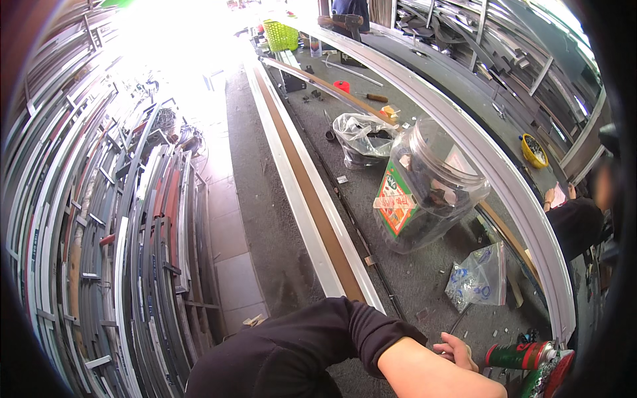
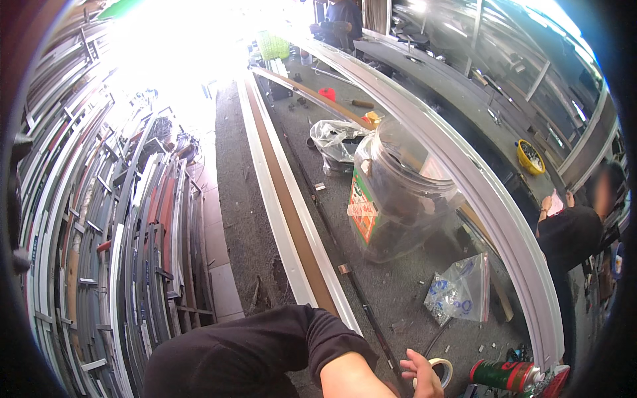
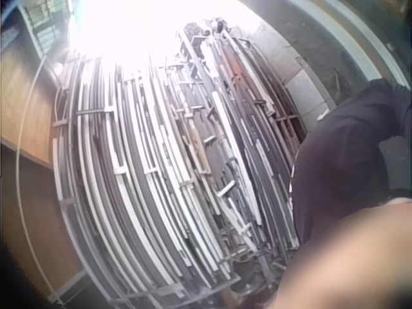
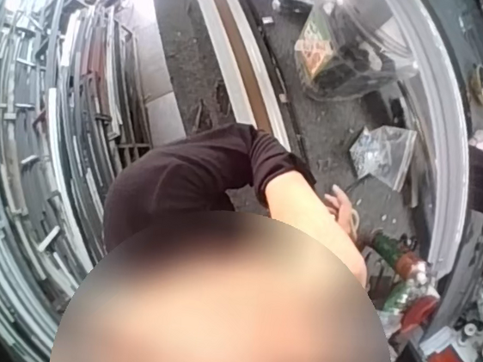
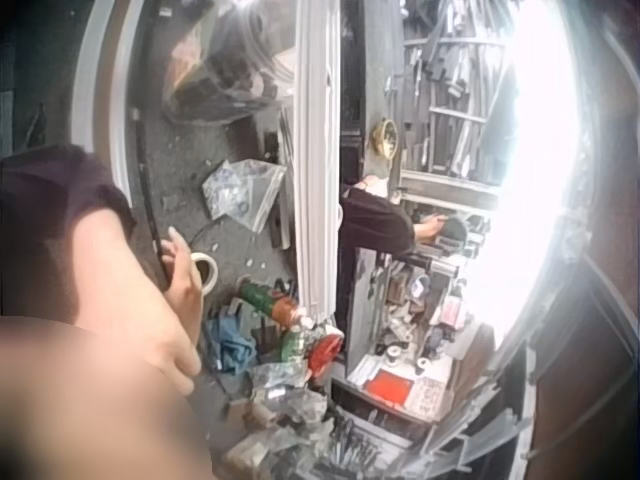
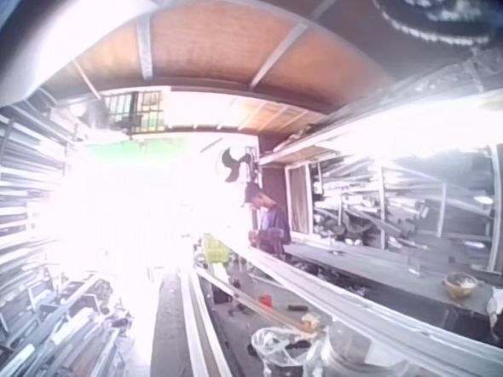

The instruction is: The person uses shears to trim white plastic clips and fits them into slots along a long aluminum window frame. They repeatedly pick up clips, cut them to size, and insert them into the frame while working at a cluttered workshop table.

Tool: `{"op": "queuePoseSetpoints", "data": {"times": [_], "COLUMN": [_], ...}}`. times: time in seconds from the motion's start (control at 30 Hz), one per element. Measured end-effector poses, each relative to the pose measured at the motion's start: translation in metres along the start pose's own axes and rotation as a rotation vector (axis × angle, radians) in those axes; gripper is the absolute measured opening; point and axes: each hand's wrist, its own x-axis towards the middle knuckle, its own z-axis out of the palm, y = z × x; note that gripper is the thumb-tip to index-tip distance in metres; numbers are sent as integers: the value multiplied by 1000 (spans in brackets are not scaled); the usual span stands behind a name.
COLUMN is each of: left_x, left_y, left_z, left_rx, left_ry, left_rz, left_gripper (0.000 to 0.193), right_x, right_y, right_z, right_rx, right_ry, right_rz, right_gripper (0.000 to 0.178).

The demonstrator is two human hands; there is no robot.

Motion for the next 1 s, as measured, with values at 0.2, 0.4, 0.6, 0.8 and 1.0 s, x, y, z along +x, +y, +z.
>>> {"op": "queuePoseSetpoints", "data": {"times": [0.2, 0.4, 0.6, 0.8, 1.0], "left_x": [5, -1, 2, 1, -4], "left_y": [1, -2, -1, -3, 3], "left_z": [16, 2, 1, 1, -3], "left_rx": [65, -44, -47, -46, -66], "left_ry": [-364, -49, -68, -85, -147], "left_rz": [-243, -33, -47, -27, -94], "left_gripper": [35, 35, 35, 34, 33], "right_x": [0, -5, -4, -5, -5], "right_y": [-2, -4, -1, 0, 1], "right_z": [0, -1, 1, 1, 1], "right_rx": [-4, 3, -52, -20, -84], "right_ry": [18, 39, 35, 50, 95], "right_rz": [-12, 2, -64, -42, -88], "right_gripper": [44, 45, 46, 47, 44]}}
